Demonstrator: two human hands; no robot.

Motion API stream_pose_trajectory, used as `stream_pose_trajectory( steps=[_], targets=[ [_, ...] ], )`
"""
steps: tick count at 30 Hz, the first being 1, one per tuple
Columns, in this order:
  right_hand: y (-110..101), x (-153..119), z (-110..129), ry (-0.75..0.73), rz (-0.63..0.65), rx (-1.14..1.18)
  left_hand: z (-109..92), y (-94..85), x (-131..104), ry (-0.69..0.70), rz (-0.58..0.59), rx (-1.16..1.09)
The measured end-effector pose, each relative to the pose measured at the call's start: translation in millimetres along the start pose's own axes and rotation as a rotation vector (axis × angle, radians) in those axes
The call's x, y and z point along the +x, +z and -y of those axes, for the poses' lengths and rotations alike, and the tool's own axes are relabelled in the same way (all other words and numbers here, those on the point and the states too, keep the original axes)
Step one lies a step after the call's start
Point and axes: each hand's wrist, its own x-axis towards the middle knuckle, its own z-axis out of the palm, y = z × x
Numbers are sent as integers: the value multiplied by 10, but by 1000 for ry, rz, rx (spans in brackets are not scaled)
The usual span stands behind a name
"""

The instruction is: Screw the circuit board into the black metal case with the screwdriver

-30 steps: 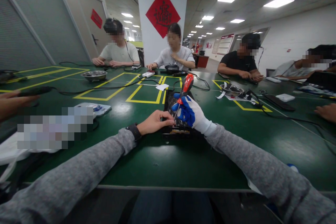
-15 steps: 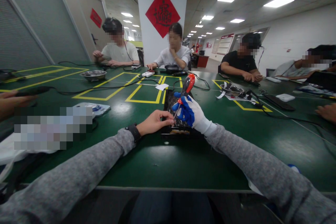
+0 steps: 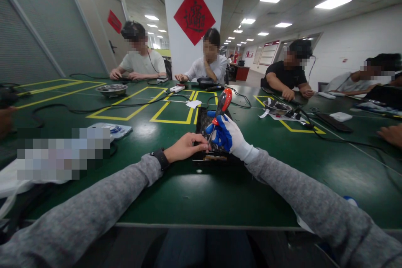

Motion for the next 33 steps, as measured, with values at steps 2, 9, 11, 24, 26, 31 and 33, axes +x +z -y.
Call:
stream_pose_trajectory(
  steps=[2,9,11,24,26,31,33],
  targets=[
    [9,-6,0,-3,-8,-11,-4,6,2,-18,-20,4],
    [8,-13,-10,-27,-15,-58,19,32,10,-75,-89,-13],
    [6,-10,-4,-18,-7,-47,21,24,7,-65,-81,-9],
    [16,-9,23,-25,-29,-25,-4,23,10,-65,-82,-6],
    [18,-6,25,-12,-35,-29,5,25,11,-68,-81,6],
    [27,-19,21,-11,-39,-46,-3,11,-11,-32,-26,3],
    [33,-33,43,-85,-93,-90,-23,9,-14,-32,-45,-17]
  ],
)
